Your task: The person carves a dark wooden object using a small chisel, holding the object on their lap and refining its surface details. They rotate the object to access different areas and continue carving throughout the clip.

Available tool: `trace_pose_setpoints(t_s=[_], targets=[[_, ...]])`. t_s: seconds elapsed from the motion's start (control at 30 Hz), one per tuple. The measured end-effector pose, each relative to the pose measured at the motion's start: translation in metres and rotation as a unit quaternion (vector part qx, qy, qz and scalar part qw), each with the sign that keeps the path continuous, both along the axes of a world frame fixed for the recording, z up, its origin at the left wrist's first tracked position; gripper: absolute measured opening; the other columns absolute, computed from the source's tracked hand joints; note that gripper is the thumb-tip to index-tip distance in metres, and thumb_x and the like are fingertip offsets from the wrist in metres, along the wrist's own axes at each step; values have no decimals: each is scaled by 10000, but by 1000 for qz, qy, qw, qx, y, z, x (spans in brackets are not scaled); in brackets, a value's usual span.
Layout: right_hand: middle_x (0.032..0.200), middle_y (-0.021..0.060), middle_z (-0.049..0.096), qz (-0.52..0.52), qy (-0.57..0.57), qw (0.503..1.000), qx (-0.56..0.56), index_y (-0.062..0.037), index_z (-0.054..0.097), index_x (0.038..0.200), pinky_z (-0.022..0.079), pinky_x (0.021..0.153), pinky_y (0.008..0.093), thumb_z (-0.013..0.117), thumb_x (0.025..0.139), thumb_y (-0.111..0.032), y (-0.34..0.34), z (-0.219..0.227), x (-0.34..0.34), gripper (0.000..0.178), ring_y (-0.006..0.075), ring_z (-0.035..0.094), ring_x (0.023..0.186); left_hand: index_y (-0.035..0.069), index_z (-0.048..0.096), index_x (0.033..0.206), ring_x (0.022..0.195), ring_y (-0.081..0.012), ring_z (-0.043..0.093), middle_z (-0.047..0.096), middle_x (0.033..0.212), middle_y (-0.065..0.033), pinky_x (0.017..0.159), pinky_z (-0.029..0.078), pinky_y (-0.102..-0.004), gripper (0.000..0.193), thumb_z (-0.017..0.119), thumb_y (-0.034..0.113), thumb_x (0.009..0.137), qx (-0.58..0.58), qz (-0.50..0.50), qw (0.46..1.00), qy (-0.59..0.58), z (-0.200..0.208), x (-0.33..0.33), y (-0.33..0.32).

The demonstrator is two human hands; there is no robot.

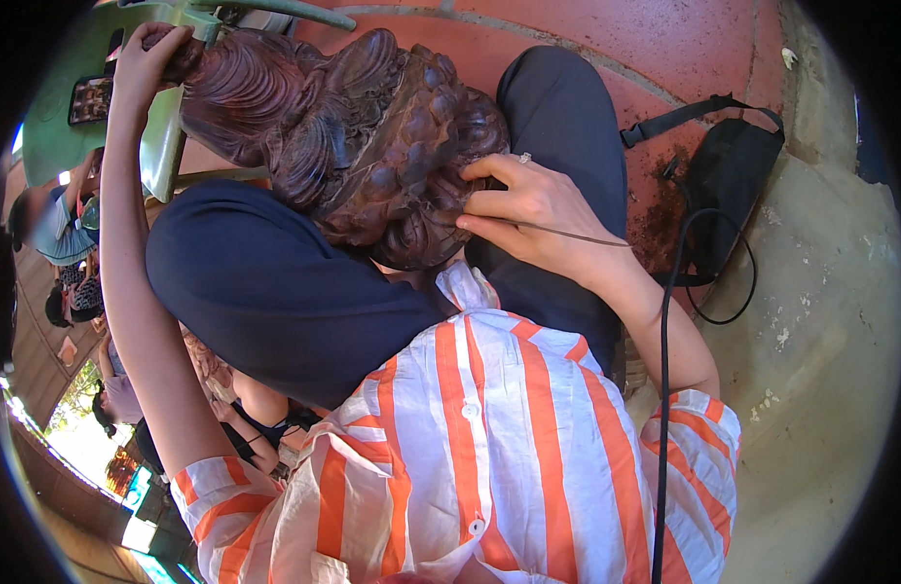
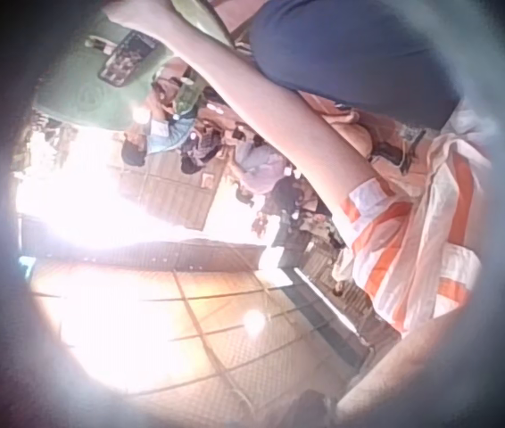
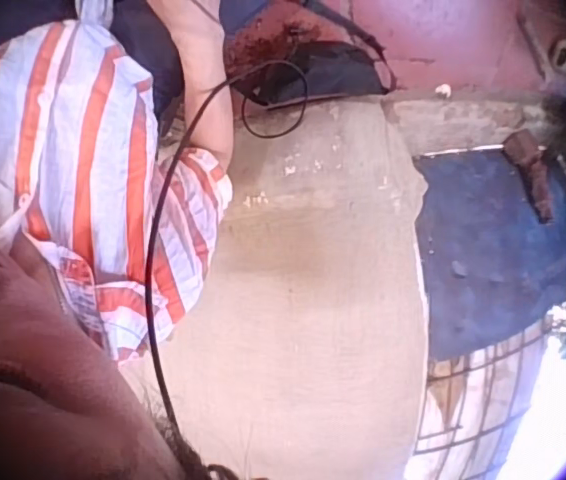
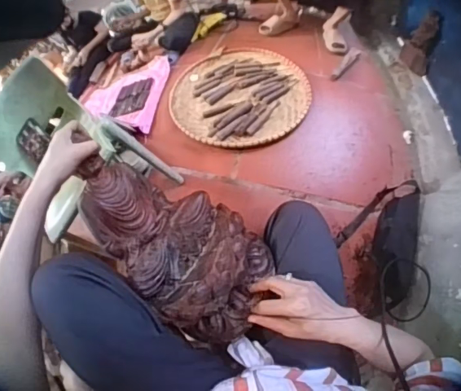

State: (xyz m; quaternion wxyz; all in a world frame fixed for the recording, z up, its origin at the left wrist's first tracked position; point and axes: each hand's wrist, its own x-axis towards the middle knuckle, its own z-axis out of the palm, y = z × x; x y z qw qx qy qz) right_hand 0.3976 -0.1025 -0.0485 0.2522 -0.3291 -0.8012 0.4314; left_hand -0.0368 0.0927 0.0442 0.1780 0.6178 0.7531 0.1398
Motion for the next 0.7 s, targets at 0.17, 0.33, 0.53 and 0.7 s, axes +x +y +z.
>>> trace_pose_setpoints(t_s=[0.17, 0.33, 0.53, 0.7], targets=[[1068, 132, 635, -43, -32, 998, 21, -51, 679, 833, 516, 738, 382, 720, 822, -180, -12, 7, -12, 136, 298, 638, 895, 65, 635, 1037, 785, -104, 647, 658, 899, -38, 647, 523, -250, 440, 738, 407, 779, -14, -4, 1000, 2, -2, -7, 3], [1037, 144, 643, -51, 9, 998, -29, -21, 686, 868, 521, 733, 389, 707, 827, -139, -9, -3, -9, 127, 325, 649, 860, 59, 631, 1037, 775, -103, 647, 658, 892, -38, 645, 526, -247, 434, 738, 395, 784, 5, -10, 1000, -21, -2, 0, 0], [982, 128, 666, -36, 35, 997, -51, -14, 706, 861, 520, 742, 377, 722, 815, -143, -1, -6, -6, 138, 314, 657, 859, 61, 629, 1037, 781, -104, 645, 657, 889, -35, 639, 522, -246, 430, 738, 395, 788, 6, -11, 1000, -8, -3, -2, 1], [982, 116, 672, -27, 17, 998, -54, -6, 708, 829, 513, 758, 374, 739, 798, -157, 4, -8, -3, 157, 298, 660, 871, 63, 629, 1031, 774, -105, 642, 656, 886, -32, 640, 522, -252, 429, 734, 402, 790, 9, -15, 1000, -16, -3, -4, 3]])
